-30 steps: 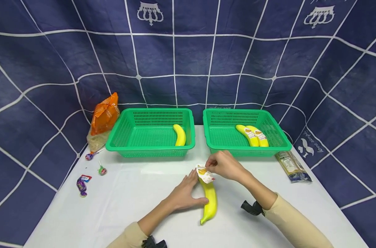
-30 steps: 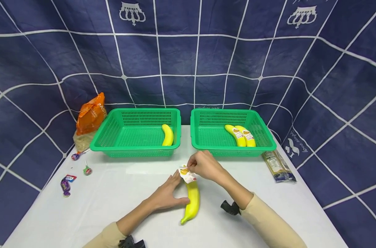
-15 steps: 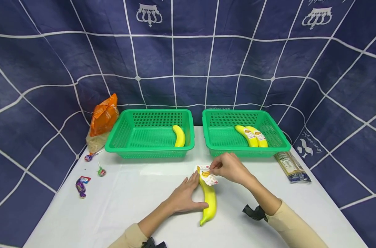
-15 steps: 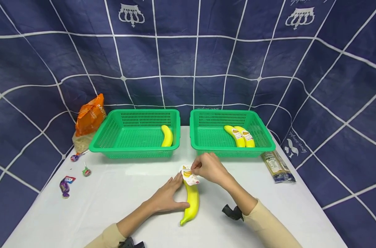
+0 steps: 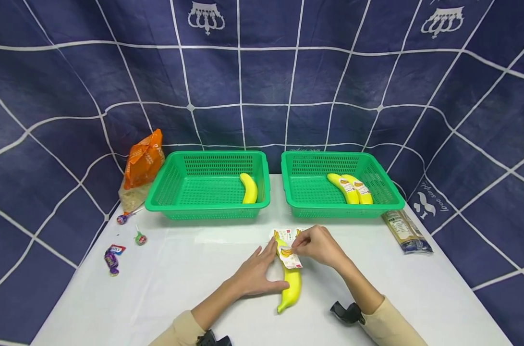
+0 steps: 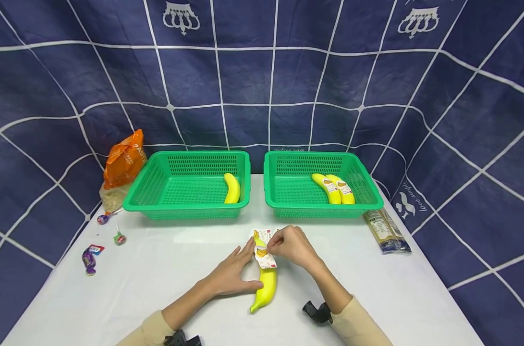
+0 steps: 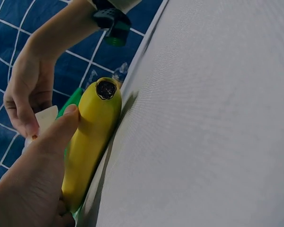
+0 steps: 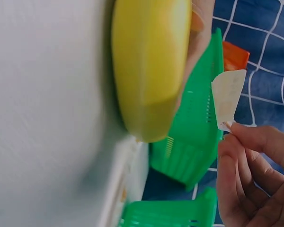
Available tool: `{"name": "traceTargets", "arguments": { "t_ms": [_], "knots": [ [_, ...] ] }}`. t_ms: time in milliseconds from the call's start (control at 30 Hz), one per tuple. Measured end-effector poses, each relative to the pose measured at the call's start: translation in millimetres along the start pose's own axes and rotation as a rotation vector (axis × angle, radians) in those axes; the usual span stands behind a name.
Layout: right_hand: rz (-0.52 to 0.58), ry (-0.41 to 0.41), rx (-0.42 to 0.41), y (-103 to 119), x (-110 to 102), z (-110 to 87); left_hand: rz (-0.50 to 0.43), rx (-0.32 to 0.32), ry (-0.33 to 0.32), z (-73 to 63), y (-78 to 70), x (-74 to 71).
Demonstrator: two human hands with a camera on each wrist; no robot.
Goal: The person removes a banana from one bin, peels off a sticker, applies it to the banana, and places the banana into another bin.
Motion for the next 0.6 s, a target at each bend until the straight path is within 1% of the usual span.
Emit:
{"name": "traceTargets", "arguments": {
  "t_ms": [133, 367, 600],
  "knots": [
    [0.002, 0.0, 0.023, -5, 6, -0.6, 0.008, -0.007, 0.008, 0.7, 1.4, 0.9],
    [0.012, -0.025, 0.024, -11, 13, -0.2, 0.006, -0.017, 0.006, 1.3, 1.9, 1.4],
    [0.052, -0.029, 0.066, -14, 16, 0.0, 0.025, -0.018, 0.006, 2.1, 1.0, 1.8]
  ]
}}
Point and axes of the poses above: each hand's wrist, its own z-axis towards the middle knuckle, its own x-axis out of the palm, y = z × x, the point moved 1 cm from there along z, towards the middle knuckle, and after that the axes turned 15 degrees about y, right-handed, at the moved point
